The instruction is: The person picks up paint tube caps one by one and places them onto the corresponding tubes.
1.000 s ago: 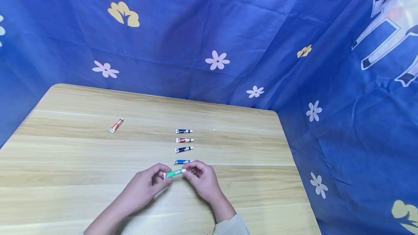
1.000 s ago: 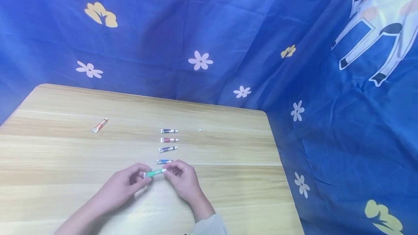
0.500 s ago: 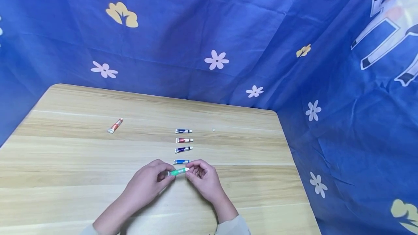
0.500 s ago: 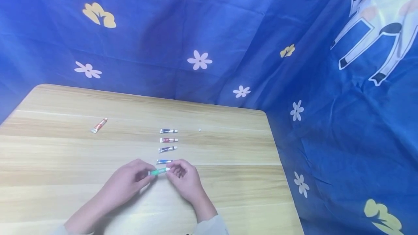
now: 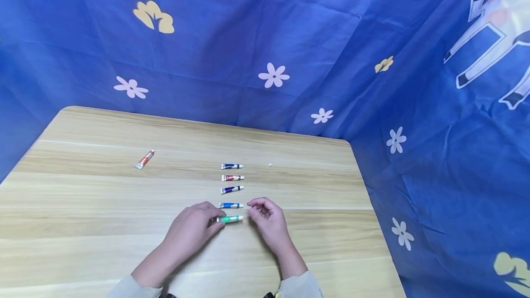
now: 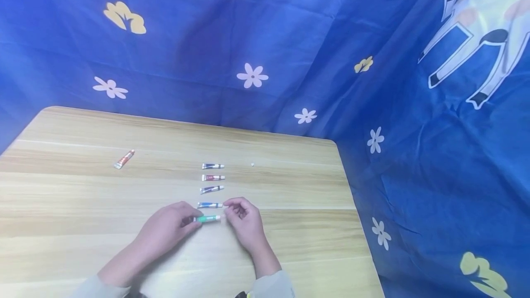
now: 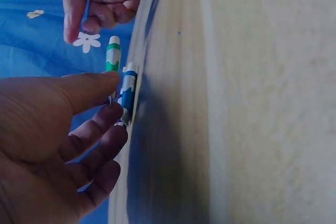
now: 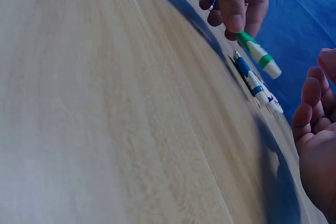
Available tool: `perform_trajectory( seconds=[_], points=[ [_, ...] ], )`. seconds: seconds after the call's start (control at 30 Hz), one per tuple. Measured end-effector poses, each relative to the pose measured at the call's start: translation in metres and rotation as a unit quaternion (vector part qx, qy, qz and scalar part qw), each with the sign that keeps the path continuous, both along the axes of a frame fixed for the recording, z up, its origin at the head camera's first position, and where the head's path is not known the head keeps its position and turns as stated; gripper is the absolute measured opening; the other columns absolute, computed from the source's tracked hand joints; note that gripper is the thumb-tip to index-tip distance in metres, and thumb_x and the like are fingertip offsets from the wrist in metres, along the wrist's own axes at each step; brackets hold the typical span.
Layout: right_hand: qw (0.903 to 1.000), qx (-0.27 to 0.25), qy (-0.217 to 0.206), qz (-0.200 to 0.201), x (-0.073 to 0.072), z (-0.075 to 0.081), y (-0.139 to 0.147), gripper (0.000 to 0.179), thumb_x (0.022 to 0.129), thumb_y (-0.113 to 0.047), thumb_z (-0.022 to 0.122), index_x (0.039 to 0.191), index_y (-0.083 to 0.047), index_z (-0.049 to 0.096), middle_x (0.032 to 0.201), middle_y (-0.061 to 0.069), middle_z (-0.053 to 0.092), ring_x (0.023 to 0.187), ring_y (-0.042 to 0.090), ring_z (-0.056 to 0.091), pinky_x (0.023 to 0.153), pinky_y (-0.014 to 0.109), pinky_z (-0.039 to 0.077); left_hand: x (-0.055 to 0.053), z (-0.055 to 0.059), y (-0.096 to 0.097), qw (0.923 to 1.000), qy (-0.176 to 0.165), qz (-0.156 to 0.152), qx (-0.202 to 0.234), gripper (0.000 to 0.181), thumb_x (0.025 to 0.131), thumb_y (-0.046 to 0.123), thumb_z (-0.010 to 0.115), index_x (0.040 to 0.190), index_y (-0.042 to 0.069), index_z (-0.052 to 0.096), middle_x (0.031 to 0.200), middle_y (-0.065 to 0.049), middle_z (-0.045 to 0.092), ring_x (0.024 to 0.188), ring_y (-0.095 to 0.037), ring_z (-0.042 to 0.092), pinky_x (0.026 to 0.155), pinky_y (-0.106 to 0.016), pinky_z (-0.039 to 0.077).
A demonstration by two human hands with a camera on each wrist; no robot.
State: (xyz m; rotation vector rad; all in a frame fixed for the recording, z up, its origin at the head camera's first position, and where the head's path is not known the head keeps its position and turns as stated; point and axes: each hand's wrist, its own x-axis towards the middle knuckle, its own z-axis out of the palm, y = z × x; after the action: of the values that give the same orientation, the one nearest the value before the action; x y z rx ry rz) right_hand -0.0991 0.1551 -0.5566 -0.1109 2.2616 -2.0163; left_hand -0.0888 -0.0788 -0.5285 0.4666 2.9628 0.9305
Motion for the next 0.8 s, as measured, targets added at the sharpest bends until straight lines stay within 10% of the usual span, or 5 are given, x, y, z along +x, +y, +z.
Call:
perform_trajectory(
  seconds=[0.63,0.8],
  points=[
    [0.9984,-0.037,0.006,-0.043,-0.017,-0.005,0.021,0.021,0.104,-0.004,0.066,0.118,0.011,0.068,0.091,-0.002,0.064,0.082,0.009,0.061,0.076,0.018,0.054,-0.002,-0.013,0.006,0.9993,0.025,-0.008,-0.026,0.024,0.083,0.021,0.093,0.104,0.019,0.082,0.105,0.0,0.079,0.092,-0.02,0.072,0.088,-0.048,0.059],
    [0.9987,-0.024,0.023,-0.038,-0.024,-0.006,0.026,0.022,0.105,-0.007,0.066,0.119,0.01,0.069,0.096,0.016,0.069,0.085,0.01,0.065,0.08,0.02,0.058,0.0,-0.013,0.004,0.9996,0.018,0.009,-0.017,0.029,0.084,0.025,0.092,0.11,0.019,0.081,0.111,-0.001,0.079,0.102,-0.024,0.075,0.086,-0.044,0.054]
  ],
)
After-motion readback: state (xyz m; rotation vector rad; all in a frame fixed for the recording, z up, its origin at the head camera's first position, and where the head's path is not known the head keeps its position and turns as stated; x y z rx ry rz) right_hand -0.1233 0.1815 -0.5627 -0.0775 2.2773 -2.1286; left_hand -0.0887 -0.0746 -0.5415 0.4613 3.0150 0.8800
